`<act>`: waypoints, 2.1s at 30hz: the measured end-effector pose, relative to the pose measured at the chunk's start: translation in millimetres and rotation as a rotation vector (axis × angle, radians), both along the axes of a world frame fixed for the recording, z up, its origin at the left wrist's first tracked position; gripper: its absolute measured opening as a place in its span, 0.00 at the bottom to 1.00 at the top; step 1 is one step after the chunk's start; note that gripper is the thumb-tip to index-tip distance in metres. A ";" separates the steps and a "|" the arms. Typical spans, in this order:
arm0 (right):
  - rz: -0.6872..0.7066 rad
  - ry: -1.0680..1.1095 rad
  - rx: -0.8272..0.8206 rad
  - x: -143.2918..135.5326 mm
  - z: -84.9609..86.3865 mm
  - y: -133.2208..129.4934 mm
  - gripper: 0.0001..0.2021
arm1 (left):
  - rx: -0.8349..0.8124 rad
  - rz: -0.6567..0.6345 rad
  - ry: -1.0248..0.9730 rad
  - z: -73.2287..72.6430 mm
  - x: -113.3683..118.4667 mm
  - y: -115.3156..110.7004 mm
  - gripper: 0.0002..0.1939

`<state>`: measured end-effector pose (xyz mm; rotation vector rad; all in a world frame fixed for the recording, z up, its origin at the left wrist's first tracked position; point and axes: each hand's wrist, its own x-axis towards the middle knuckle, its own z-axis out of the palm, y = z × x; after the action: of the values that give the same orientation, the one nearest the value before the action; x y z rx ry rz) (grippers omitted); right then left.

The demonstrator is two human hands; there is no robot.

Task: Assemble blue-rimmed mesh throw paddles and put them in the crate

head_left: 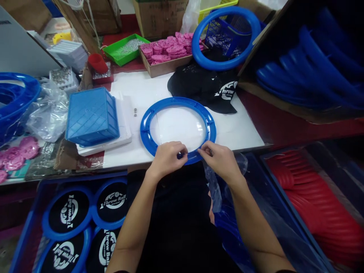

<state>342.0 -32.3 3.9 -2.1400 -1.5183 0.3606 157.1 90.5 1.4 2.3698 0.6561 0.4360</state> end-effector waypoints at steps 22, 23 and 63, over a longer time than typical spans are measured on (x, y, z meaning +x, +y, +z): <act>0.098 0.151 -0.138 7.3 28.2 1.6 0.09 | 0.249 -0.068 0.042 -13.6 -0.7 -9.8 0.06; 0.111 0.147 -0.107 10.3 28.0 2.6 0.08 | 0.249 -0.069 0.040 -14.2 -0.6 -10.1 0.06; 0.051 0.097 -0.139 2.8 13.5 -2.4 0.11 | 0.126 -0.190 0.062 -1.9 -13.9 -2.9 0.06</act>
<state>344.8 -34.6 17.4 -2.1570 -1.5347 0.5953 143.1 87.6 -0.6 2.5454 0.4361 0.3304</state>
